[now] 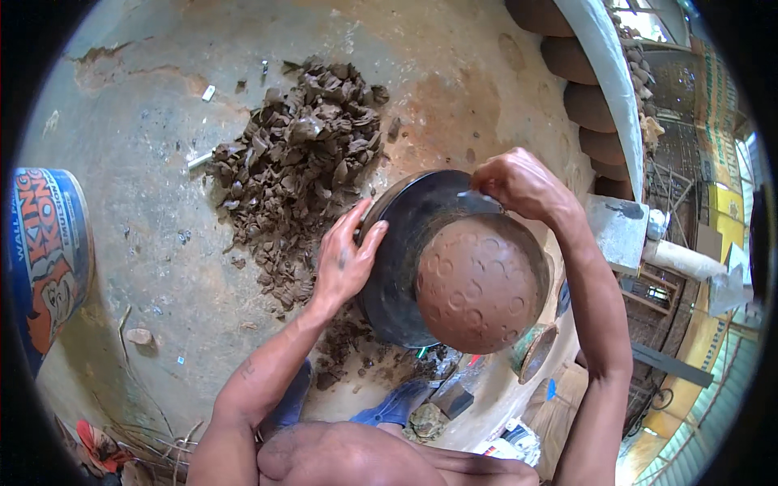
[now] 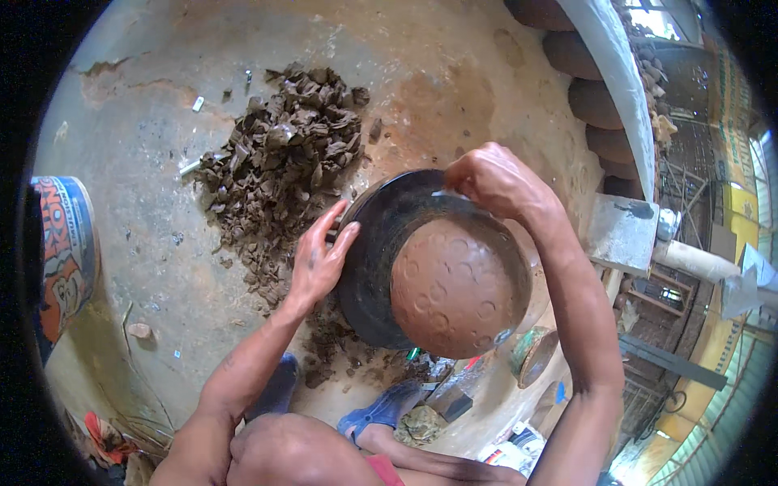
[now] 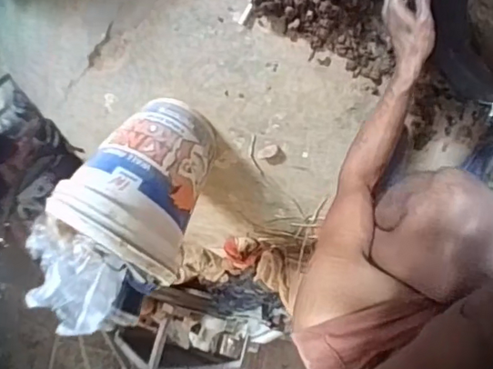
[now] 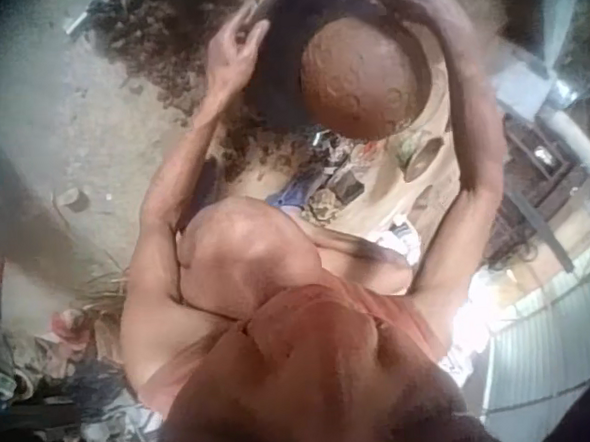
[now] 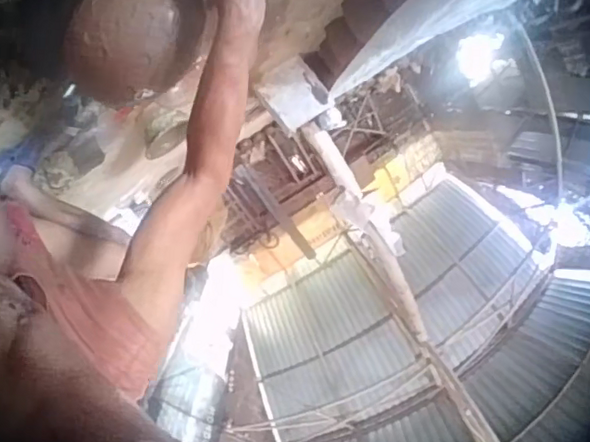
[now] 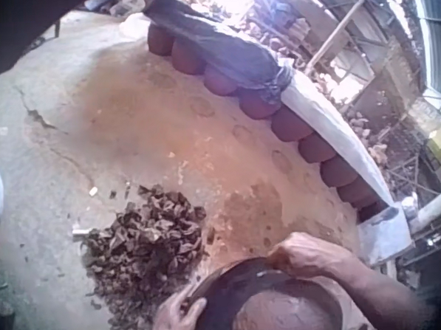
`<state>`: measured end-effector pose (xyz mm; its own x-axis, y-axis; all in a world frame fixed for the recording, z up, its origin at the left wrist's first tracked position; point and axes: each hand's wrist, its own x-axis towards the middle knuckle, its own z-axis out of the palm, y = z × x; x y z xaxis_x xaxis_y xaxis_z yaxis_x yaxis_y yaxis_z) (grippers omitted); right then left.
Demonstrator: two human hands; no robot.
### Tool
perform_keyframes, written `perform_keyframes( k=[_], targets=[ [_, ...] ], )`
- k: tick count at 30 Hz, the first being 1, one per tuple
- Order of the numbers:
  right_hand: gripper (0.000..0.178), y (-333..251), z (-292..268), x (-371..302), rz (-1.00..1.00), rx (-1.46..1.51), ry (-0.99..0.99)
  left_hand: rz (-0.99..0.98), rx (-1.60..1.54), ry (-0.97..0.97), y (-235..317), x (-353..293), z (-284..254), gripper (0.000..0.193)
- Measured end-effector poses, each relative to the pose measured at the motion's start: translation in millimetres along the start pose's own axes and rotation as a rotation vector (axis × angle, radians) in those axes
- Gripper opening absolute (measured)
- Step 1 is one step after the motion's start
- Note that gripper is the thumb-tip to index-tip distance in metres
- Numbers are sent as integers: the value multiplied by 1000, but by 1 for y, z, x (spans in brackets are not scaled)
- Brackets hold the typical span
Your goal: The person shapes a clay pot on a manual wheel, using hands to smooth the exterior and a small tool to create decorative circular indentations around the surface.
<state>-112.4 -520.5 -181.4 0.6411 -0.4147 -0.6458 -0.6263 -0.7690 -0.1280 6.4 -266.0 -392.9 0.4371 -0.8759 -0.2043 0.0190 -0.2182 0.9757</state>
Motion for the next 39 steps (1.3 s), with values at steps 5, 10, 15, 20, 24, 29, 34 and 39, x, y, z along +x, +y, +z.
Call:
perform_keyframes(
  k=[5, 10, 15, 20, 24, 29, 34, 39],
  targets=[
    [24, -20, 22, 33, -66, -33, -240, -67, 8, -87, 12, 2, -3, 56],
    [30, -32, 9, 33, -94, -81, -411, -7, -101, 12, 12, -8, 5, 56],
    [28, -52, -18, 3, -67, -123, -362, -13, -90, 5, 12, -8, 2, 57],
    [28, -73, -33, -80, -152, -221, -75, -21, -87, -29, 12, -7, -1, 57],
    [27, -79, -14, -136, -159, -265, 140, 18, -60, -22, 8, -7, -2, 61],
    [25, -69, -11, -119, -138, -279, 367, -46, -49, -33, 13, -7, -4, 55],
    [24, -46, -4, -43, -263, -245, 60, -35, -67, -76, 13, -2, -4, 54],
    [28, -54, -12, -78, -211, -161, 74, -46, -36, -100, 7, 0, -7, 54]
  ],
)
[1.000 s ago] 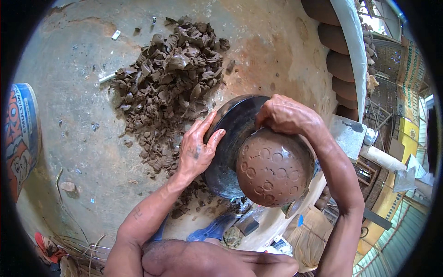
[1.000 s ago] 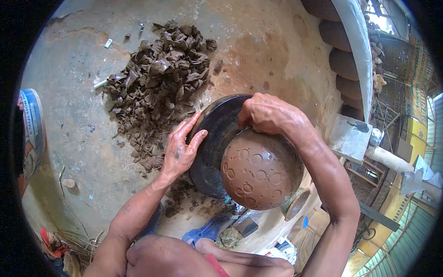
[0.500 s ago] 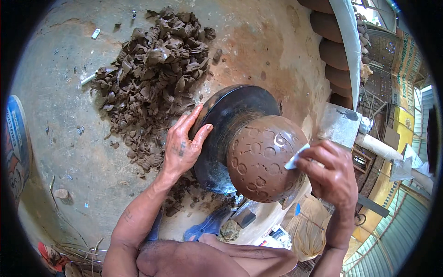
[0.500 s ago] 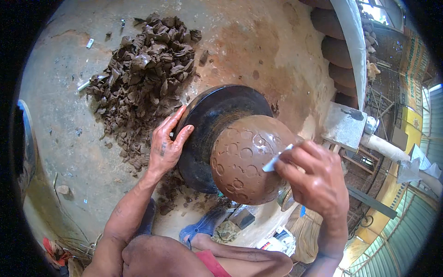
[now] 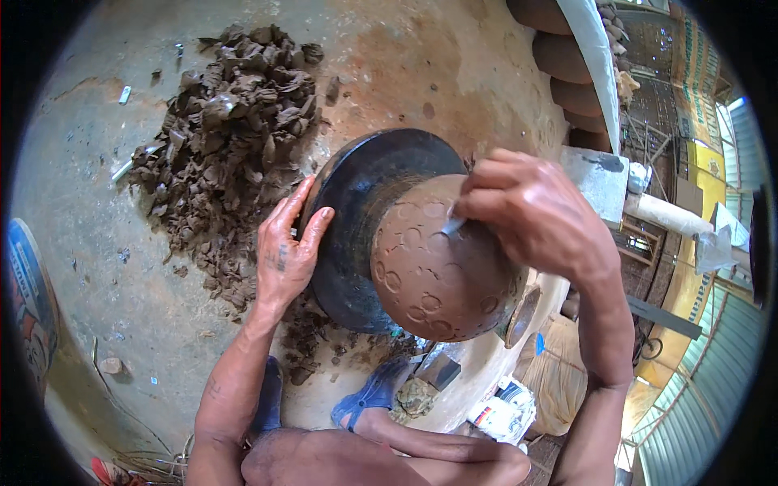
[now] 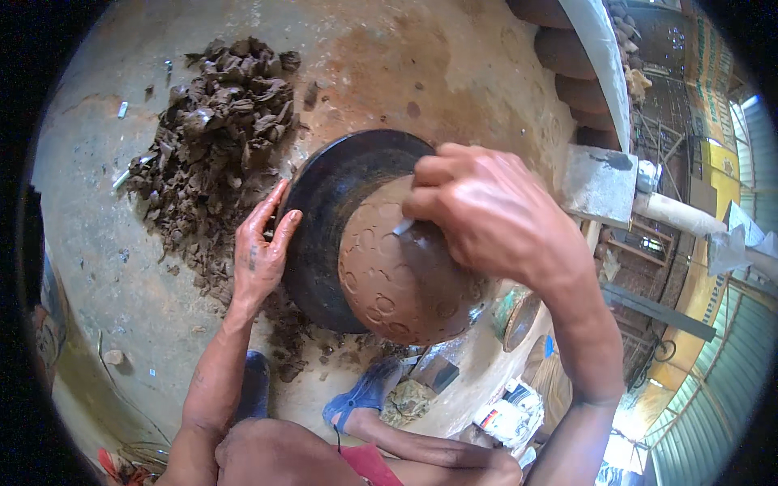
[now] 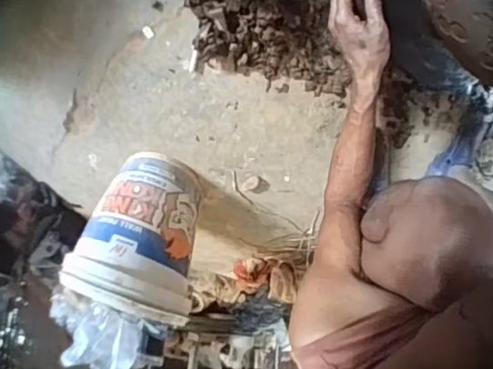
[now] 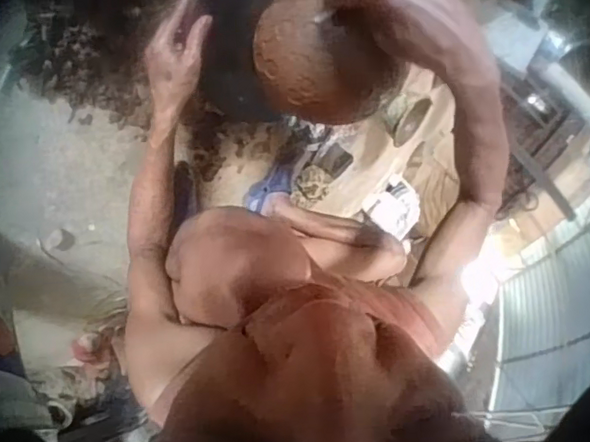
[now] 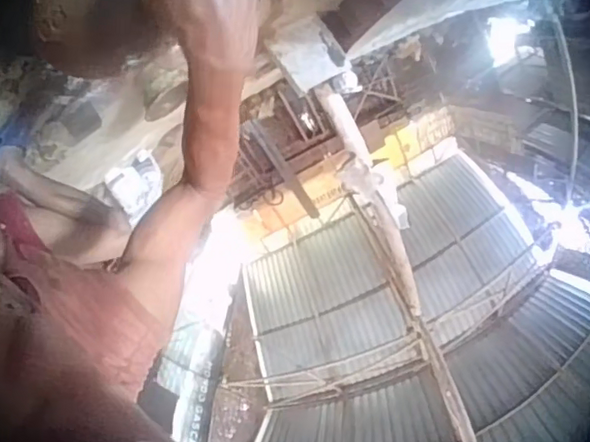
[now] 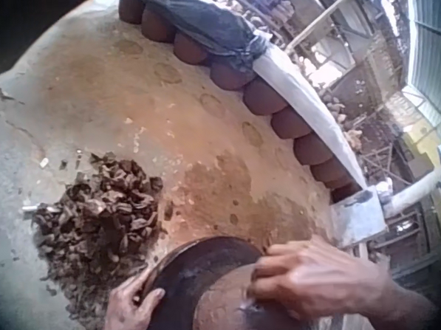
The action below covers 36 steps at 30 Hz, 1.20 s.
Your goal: The person shapes a clay pot on a manual wheel, using hands to smooth the exterior and a small tool to create decorative circular indentations around the surface.
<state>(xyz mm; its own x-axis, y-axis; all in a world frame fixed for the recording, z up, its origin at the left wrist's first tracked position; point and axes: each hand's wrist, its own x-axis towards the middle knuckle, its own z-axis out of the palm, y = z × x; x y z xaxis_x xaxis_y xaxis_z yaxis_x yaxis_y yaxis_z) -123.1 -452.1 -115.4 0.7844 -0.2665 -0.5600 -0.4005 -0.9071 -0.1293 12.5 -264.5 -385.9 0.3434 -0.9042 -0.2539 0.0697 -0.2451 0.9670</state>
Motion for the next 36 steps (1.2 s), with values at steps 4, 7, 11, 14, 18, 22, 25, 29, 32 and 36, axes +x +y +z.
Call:
perform_keyframes(
  k=[4, 7, 11, 14, 18, 22, 25, 29, 32, 36],
  targets=[
    [34, -31, 11, -81, 137, -39, 205, 46, 28, 2, -1, 5, 7, 54],
    [38, -59, 37, -123, 247, -64, 325, 75, 15, 32, -12, 11, 9, 53],
    [30, -73, 50, -152, 304, -79, 369, 43, -27, 42, -9, 14, 12, 53],
    [27, -51, 38, -135, 300, -72, 561, 45, -27, 84, -9, 10, 15, 52],
    [36, -3, 10, -31, 123, 2, 398, -18, -13, 55, 5, 1, 11, 50],
    [33, 17, 32, 85, -24, 28, -102, 38, 18, 140, 2, -12, 13, 53],
    [39, 2, 51, 134, -115, -78, -481, 36, -14, 144, 1, -17, 10, 57],
    [26, -3, 51, 149, -110, -74, -729, 32, -11, 109, -2, -12, 8, 57],
    [29, -8, 16, 136, 46, -83, -710, 40, -11, 112, -6, -7, 8, 57],
    [22, -3, -13, 63, -36, 64, -357, 28, -34, 95, -7, -6, 4, 58]
  ],
)
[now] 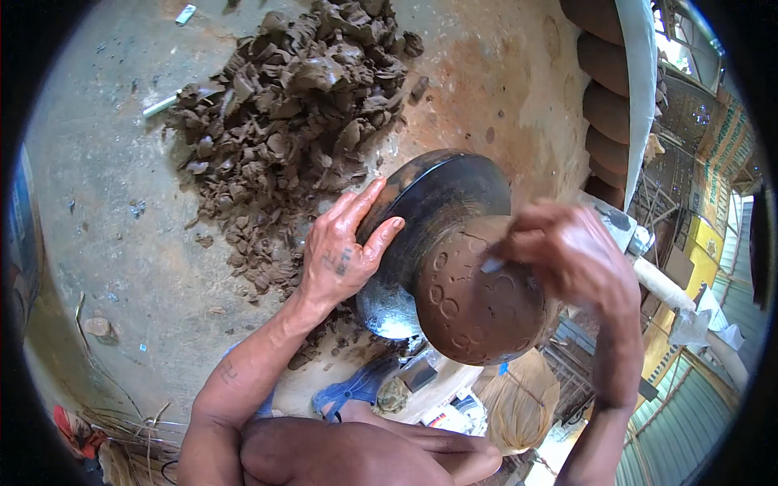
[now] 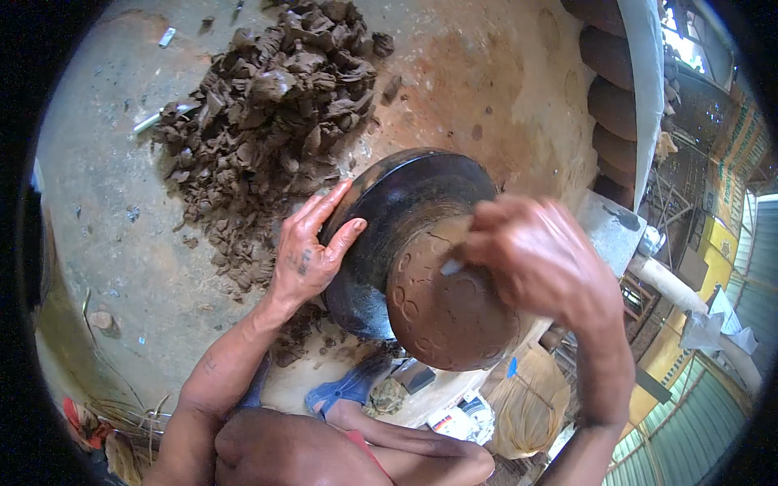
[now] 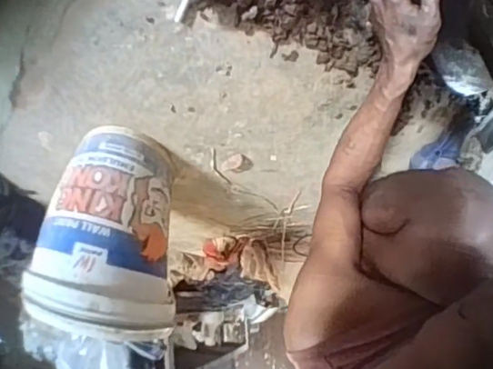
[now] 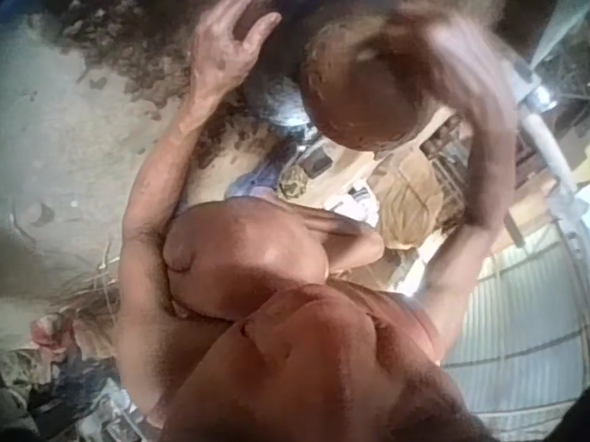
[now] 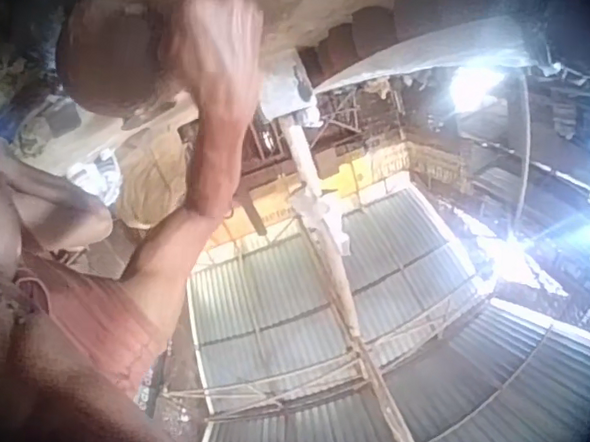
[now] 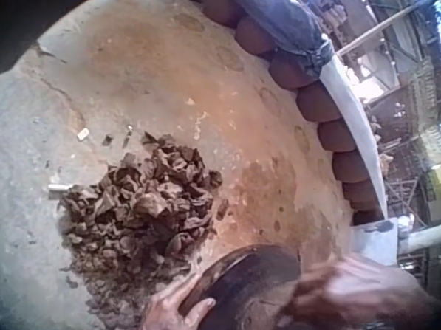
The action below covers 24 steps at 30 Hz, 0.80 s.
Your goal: The person shapes a clay pot on a manual wheel, using hands to smooth the exterior and a small tool to create decorative circular indentations around the surface.
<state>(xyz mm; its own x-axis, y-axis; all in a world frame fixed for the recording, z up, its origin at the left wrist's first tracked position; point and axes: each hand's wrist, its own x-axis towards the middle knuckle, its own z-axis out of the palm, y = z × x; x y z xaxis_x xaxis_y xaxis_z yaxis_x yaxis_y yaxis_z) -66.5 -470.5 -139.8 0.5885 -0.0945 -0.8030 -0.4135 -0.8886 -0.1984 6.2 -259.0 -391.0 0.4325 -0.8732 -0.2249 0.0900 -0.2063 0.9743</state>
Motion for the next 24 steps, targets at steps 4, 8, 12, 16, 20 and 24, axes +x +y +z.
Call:
perform_keyframes(
  k=[4, 8, 12, 16, 20, 24],
  targets=[
    [14, -36, 25, -75, 145, -61, 299, 11, -21, -9, 5, 3, 4, 58],
    [20, -49, 17, -97, 141, -100, 303, 7, -55, -9, 8, 7, 8, 58],
    [23, -1, 11, -7, -13, -162, 432, -49, -26, -23, 10, 10, -1, 56],
    [29, 21, 36, 78, -109, -125, -129, -3, 1, -39, 6, 15, 8, 58],
    [30, 2, 32, 97, -73, -149, -379, -36, -17, -62, 6, 19, 5, 58],
    [31, -3, 2, 62, 81, -81, -266, -5, -1, -89, 5, 28, 4, 59]
  ],
)
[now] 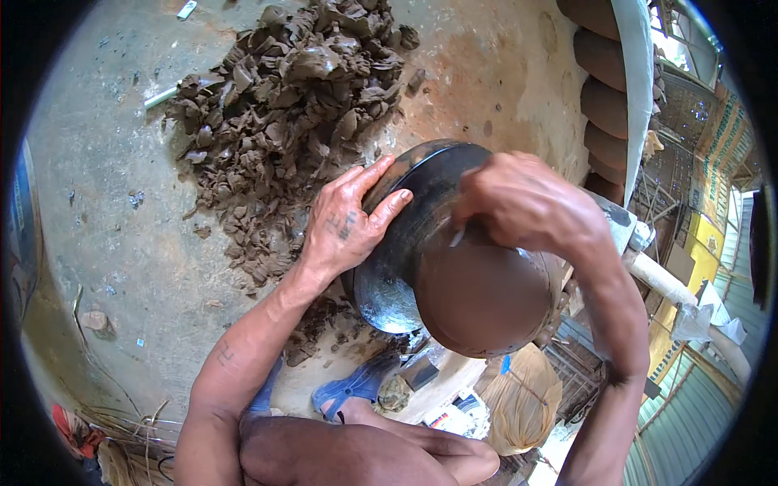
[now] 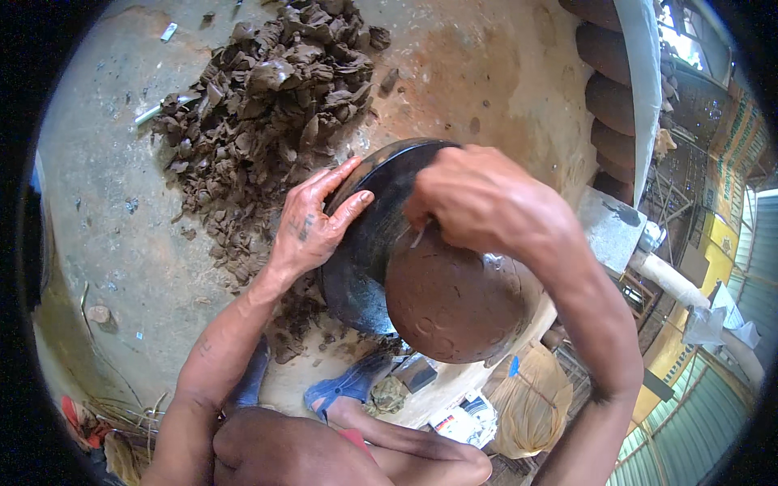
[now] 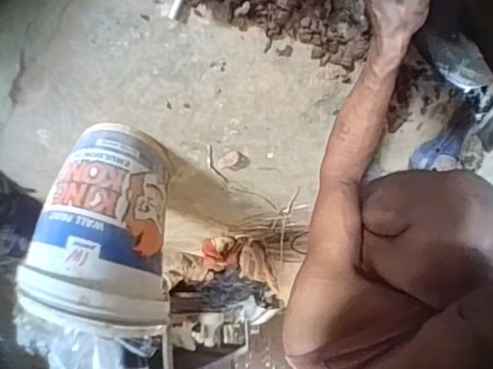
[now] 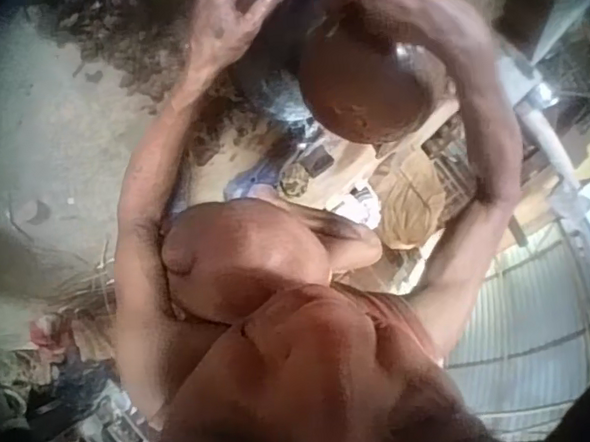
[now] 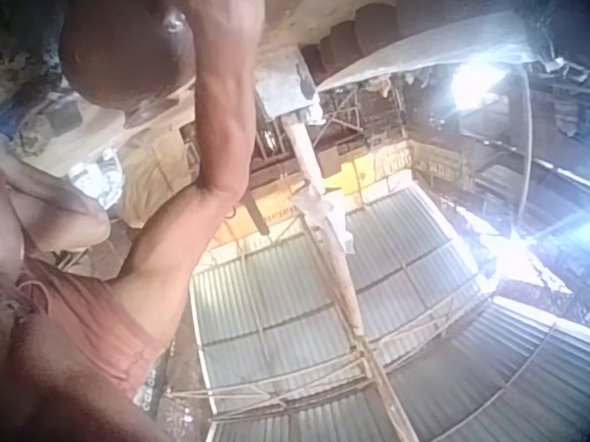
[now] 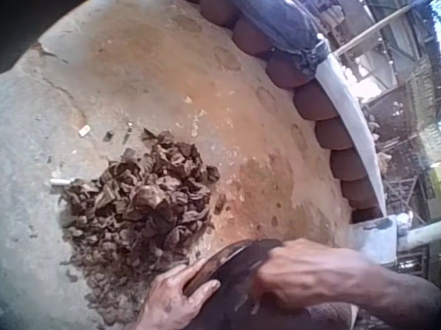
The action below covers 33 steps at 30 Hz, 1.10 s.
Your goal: The person shapes a clay pot on a manual wheel, using hands to smooth the exterior and a small tool to create decorative circular indentations around the surface.
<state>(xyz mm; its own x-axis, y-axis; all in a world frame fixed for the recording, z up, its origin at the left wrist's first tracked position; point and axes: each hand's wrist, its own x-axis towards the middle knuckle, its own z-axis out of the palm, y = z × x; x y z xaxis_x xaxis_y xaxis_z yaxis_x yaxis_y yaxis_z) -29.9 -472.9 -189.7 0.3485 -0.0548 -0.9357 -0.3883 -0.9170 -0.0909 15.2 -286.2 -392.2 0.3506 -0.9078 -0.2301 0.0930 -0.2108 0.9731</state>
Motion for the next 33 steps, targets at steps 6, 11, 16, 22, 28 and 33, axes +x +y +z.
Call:
perform_keyframes(
  k=[6, 11, 16, 22, 28, 33],
  targets=[
    [24, -18, 50, -118, 37, 67, 523, 51, -17, 23, -6, 9, 0, 61],
    [18, -35, 79, -168, 143, -8, 678, -46, -16, -49, 9, 18, 3, 55],
    [25, 0, 37, -82, 5, -44, 697, 1, 54, 12, 3, 27, 1, 56],
    [36, 3, 5, 28, -50, -55, -96, -24, -25, -97, 3, 45, 9, 63],
    [37, 9, 17, -55, -90, 58, 246, -150, 0, -194, 14, 49, -1, 62],
    [31, -12, 58, -140, -47, 105, 508, -150, -27, -207, 10, 48, -2, 63]
  ],
)
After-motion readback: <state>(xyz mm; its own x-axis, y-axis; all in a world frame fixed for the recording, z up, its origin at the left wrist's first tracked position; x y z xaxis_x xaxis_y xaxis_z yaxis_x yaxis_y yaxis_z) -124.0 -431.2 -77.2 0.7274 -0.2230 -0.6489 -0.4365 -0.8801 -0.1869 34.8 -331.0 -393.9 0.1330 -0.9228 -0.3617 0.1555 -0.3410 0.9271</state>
